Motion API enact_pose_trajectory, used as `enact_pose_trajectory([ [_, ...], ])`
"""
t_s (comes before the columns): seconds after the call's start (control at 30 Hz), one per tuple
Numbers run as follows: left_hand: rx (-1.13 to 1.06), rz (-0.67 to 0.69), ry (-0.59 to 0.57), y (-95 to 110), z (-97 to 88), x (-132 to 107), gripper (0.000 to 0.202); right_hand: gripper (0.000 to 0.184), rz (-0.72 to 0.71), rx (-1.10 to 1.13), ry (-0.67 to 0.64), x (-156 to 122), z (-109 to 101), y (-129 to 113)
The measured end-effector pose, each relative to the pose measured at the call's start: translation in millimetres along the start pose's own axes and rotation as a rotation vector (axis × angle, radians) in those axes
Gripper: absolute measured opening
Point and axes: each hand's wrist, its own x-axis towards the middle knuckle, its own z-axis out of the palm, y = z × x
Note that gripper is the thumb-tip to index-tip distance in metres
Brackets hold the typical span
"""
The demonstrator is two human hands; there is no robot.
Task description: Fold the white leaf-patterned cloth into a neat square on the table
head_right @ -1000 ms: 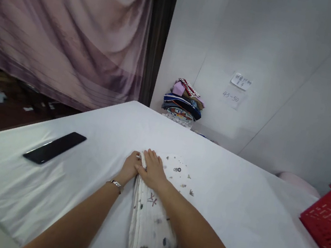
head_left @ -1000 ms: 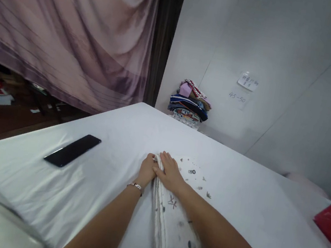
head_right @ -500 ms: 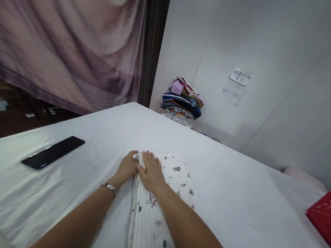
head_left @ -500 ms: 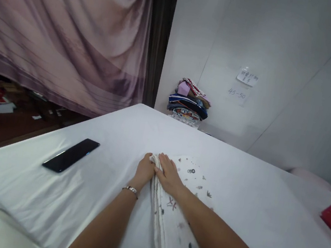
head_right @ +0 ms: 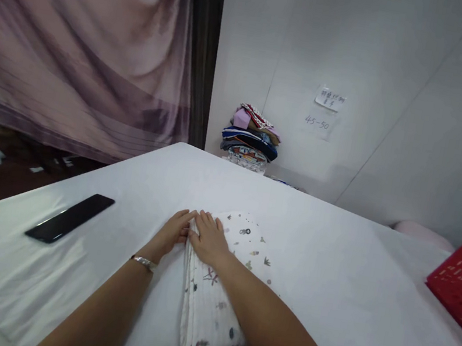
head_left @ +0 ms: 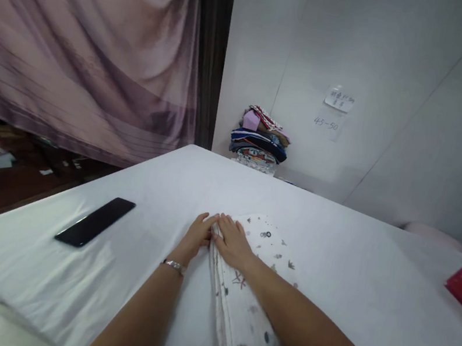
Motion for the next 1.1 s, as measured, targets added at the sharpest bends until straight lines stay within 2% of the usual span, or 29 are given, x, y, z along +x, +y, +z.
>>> enact_pose_trajectory([
  [0.13, -0.019, 0.0, -0.107, -2.4, -4.2, 2.0, 0.074, 0.074, 0.099, 0.306, -0.036, 5.9, -8.1, 8.2],
  [0.23, -0.016, -0.006, -0.126, -6.5, -5.2, 7.2, 0.071, 0.07, 0.178, 0.428, 0.026, 5.7, -29.6, 17.1],
  [0.33, 0.015, 0.004, -0.078, -10.0, -4.4, 10.9, 0.069, 0.067, 0.226, 0.166, 0.086, -0.9, -53.8, 34.9],
  [0.4, 0.045, 0.02, -0.046, -12.1, -3.6, 12.2, 0.067, 0.065, 0.224, -0.061, 0.063, -7.9, -64.6, 53.4],
  [0.47, 0.086, 0.046, -0.022, -13.9, -3.0, 12.6, 0.065, 0.066, 0.286, -0.195, -0.006, -15.2, -68.9, 73.9],
  [0.57, 0.146, 0.081, 0.004, -15.6, -1.9, 12.2, 0.064, 0.071, 0.401, -0.199, -0.081, -22.6, -66.6, 97.4],
  [0.63, 0.167, 0.095, 0.014, -16.1, -1.1, 11.7, 0.064, 0.074, 0.41, -0.179, -0.082, -23.5, -63.7, 104.5],
  [0.87, 0.174, 0.114, 0.032, -16.4, 0.3, 10.9, 0.061, 0.076, 0.421, -0.048, -0.077, -25.9, -72.6, 106.9],
  [1.1, 0.196, 0.128, 0.032, -17.8, 0.0, 12.2, 0.063, 0.074, 0.405, -0.148, -0.092, -48.6, -72.3, 102.9],
])
